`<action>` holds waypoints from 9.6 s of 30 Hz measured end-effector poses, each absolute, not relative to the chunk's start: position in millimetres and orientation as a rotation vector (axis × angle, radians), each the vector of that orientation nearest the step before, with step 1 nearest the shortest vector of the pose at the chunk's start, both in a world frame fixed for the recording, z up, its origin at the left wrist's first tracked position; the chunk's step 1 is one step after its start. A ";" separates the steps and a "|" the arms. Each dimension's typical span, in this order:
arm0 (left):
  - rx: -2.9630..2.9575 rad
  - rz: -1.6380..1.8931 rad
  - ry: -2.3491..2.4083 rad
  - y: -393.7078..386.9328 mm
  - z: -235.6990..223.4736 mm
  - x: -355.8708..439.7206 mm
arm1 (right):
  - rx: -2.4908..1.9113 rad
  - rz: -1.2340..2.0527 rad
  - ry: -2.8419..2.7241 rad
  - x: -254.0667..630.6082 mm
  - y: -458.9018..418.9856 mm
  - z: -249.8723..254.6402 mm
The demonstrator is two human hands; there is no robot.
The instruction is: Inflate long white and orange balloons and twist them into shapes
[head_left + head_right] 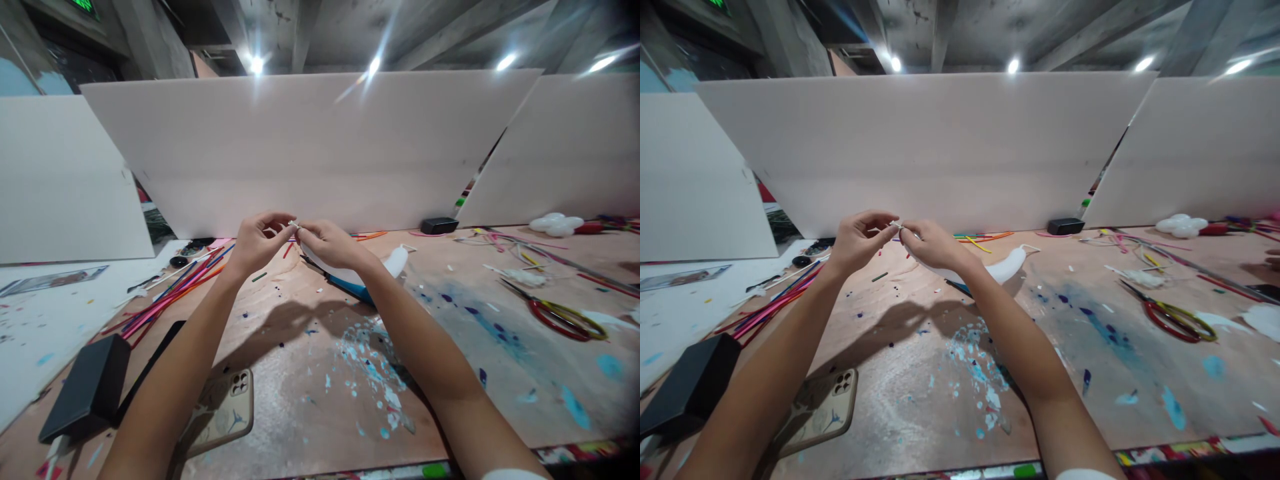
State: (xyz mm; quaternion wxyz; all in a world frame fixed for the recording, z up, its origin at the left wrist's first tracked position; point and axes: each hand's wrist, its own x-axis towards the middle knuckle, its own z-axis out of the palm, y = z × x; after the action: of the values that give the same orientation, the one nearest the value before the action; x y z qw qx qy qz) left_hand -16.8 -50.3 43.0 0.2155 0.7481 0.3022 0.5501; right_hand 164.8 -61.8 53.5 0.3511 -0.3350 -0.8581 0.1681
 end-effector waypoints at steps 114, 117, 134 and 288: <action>1.114 1.473 0.679 -1.6 29.0 -84.0 | -1.751 0.398 -2.561 171.8 49.7 -29.6; 1.197 1.431 0.706 5.0 18.6 -73.2 | -1.751 0.432 -2.601 162.2 45.9 -34.3; 1.521 1.425 0.613 -30.6 48.1 -41.9 | -0.806 0.992 -2.326 138.0 -37.8 63.1; 2.585 1.832 0.505 -112.1 77.4 -29.8 | -0.343 -0.296 -1.997 157.5 -113.6 84.7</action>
State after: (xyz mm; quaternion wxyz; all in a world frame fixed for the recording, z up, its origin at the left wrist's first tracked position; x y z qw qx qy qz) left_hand -29.8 -112.1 77.4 -0.0333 0.8052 0.1572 0.5708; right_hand 157.5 -113.6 84.7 0.5201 -0.1429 -0.8329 -0.1234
